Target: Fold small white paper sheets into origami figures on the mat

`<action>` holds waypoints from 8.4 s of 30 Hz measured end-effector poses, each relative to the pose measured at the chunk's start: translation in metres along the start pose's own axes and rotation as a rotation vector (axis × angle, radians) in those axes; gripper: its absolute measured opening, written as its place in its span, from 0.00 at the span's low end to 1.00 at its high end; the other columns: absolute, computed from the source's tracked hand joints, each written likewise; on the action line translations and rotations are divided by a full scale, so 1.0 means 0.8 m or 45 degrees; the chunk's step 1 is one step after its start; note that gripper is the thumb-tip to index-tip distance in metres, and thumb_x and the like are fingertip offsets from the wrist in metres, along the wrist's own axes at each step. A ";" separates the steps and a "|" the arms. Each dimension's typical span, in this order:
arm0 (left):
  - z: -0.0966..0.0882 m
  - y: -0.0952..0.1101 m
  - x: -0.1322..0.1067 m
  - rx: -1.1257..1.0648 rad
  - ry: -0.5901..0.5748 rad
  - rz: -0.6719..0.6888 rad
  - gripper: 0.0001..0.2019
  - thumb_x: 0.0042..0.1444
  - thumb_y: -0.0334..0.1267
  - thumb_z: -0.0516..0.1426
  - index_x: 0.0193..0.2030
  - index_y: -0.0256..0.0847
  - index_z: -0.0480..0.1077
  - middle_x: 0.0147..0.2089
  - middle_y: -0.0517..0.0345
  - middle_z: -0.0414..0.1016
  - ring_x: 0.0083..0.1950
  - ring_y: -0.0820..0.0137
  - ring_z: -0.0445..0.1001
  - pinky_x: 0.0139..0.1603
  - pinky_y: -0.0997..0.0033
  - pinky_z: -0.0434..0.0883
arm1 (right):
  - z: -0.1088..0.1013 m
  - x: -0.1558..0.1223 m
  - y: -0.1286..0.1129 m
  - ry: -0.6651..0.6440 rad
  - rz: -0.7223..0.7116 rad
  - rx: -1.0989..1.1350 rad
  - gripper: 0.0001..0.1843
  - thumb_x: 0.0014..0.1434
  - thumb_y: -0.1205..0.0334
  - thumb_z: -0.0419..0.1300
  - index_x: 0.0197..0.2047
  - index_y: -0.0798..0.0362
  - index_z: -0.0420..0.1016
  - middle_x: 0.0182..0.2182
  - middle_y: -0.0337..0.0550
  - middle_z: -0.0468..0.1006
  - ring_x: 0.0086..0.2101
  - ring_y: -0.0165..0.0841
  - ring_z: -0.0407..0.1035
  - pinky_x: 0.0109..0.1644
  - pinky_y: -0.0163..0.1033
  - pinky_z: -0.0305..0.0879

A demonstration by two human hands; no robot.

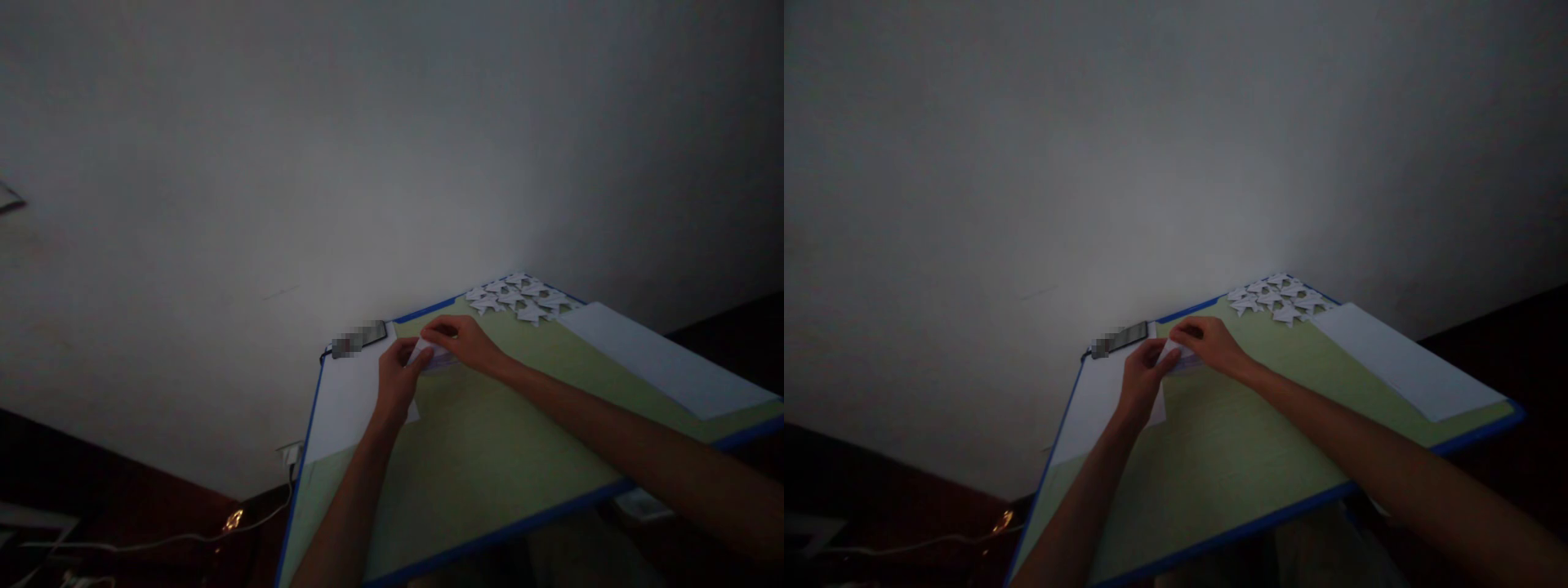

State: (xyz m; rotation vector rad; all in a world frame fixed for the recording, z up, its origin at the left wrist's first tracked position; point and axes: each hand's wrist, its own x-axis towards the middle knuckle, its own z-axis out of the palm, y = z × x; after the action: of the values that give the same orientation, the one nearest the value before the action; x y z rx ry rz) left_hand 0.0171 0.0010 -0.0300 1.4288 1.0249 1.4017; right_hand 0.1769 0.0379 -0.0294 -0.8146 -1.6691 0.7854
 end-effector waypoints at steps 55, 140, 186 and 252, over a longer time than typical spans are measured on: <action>-0.017 -0.017 0.012 0.247 0.383 0.094 0.17 0.51 0.49 0.65 0.37 0.35 0.76 0.36 0.50 0.80 0.37 0.65 0.77 0.39 0.67 0.71 | -0.002 0.002 0.013 0.006 -0.037 -0.235 0.06 0.61 0.64 0.63 0.39 0.55 0.81 0.36 0.45 0.81 0.34 0.31 0.73 0.38 0.36 0.67; -0.003 0.007 -0.001 0.081 0.244 0.113 0.12 0.51 0.46 0.66 0.36 0.39 0.81 0.35 0.54 0.82 0.36 0.67 0.76 0.40 0.68 0.71 | 0.006 -0.001 0.002 -0.024 0.072 0.273 0.18 0.53 0.48 0.69 0.38 0.54 0.78 0.32 0.42 0.80 0.31 0.32 0.72 0.37 0.38 0.69; -0.015 0.009 0.004 0.344 0.388 0.212 0.11 0.55 0.44 0.61 0.33 0.37 0.79 0.30 0.57 0.78 0.32 0.70 0.72 0.34 0.72 0.67 | 0.003 0.001 -0.001 -0.215 0.133 0.325 0.18 0.53 0.56 0.68 0.44 0.56 0.82 0.40 0.48 0.83 0.37 0.36 0.76 0.43 0.41 0.70; -0.008 0.005 0.003 0.191 0.211 0.174 0.14 0.53 0.48 0.65 0.37 0.38 0.78 0.33 0.56 0.79 0.33 0.70 0.73 0.32 0.73 0.67 | -0.001 0.004 -0.001 0.043 -0.002 0.025 0.09 0.57 0.58 0.61 0.30 0.54 0.77 0.28 0.40 0.79 0.30 0.32 0.69 0.35 0.36 0.63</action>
State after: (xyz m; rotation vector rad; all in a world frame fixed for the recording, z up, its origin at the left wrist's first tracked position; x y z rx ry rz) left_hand 0.0106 0.0023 -0.0254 1.5352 1.1776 1.5915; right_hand 0.1774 0.0401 -0.0272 -0.8087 -1.6298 0.7819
